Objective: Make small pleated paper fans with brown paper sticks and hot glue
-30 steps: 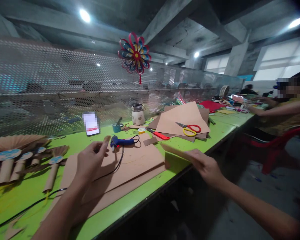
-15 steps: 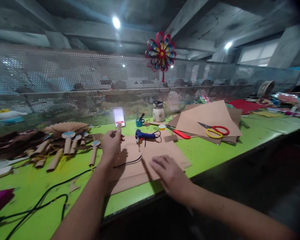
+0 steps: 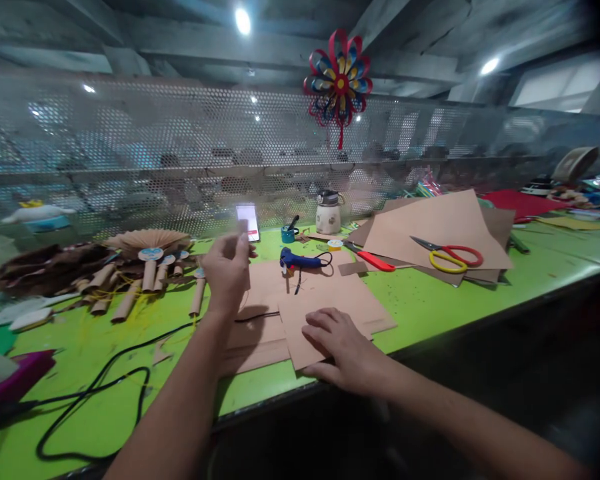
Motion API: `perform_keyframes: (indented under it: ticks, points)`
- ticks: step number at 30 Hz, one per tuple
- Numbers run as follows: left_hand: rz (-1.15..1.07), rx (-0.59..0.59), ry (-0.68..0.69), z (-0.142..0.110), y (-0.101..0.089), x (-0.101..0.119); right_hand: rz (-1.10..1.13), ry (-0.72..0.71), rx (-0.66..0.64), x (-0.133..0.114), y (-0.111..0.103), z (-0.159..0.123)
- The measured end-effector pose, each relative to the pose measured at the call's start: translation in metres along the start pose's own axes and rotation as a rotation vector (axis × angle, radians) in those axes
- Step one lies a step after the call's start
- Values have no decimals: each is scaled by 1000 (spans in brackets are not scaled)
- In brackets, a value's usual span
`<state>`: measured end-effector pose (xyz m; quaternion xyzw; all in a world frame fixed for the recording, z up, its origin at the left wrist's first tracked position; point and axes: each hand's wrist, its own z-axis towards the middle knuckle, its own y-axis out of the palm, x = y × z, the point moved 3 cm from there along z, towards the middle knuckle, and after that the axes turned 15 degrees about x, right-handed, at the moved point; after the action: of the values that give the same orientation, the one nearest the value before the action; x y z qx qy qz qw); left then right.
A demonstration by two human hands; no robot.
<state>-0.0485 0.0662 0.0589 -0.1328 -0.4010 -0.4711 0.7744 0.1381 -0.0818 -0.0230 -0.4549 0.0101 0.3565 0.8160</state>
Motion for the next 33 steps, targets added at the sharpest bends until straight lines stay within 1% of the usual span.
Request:
perform_keyframes:
  ticks: [1, 4, 6, 8, 10, 12, 14, 16, 17, 18, 20, 21, 22, 24, 25, 27, 29, 30, 31, 33]
  points:
    - [2, -92, -1, -5, 3, 1, 55, 4, 10, 3, -2, -1]
    - [40, -425, 6, -23, 15, -1, 163, 27, 28, 13, -9, -5]
    - [63, -577, 25, -34, 20, -3, 192, 19, 23, 18, -15, -7]
    - [78, -663, 40, -40, 22, -3, 232, -13, 23, 18, -21, -9]
    - [86, -708, 50, -42, 22, -1, 273, -36, 57, 19, -28, -8]
    - [93, -743, 68, -43, 22, 3, 289, -40, 132, 22, -37, -4]
    - [98, -767, 93, -43, 21, 8, 274, -17, 256, 33, -49, 4]
    - [89, -756, 103, -44, 20, 12, 247, 51, 411, 51, -61, 15]
    - [75, -730, 97, -43, 20, 13, 241, 115, 468, 62, -66, 21]
    - [60, -691, 85, -41, 19, 14, 243, 204, 492, 74, -69, 26]
    - [46, -579, 67, -34, 17, 13, 263, 405, 525, 98, -74, 31]
    - [53, -515, 60, -29, 15, 12, 263, 459, 527, 107, -76, 32]
    - [66, -452, 57, -23, 13, 10, 263, 492, 524, 113, -77, 32]
    - [115, -363, 41, -14, 9, 6, 258, 507, 493, 117, -78, 26]
    - [142, -339, 35, -10, 7, 4, 256, 497, 461, 115, -78, 21]
    - [185, -319, 32, -4, 6, 0, 223, 401, 345, 103, -75, 9]
    - [214, -323, 30, -3, 6, -3, 122, 158, 128, 82, -71, -6]
    - [224, -327, 26, -4, 7, -4, 64, 61, 20, 72, -68, -15]
    - [229, -331, 21, -5, 7, -5, 8, 10, -58, 65, -67, -24]
    - [233, -342, 10, -8, 9, -5, -83, -15, -108, 54, -66, -38]
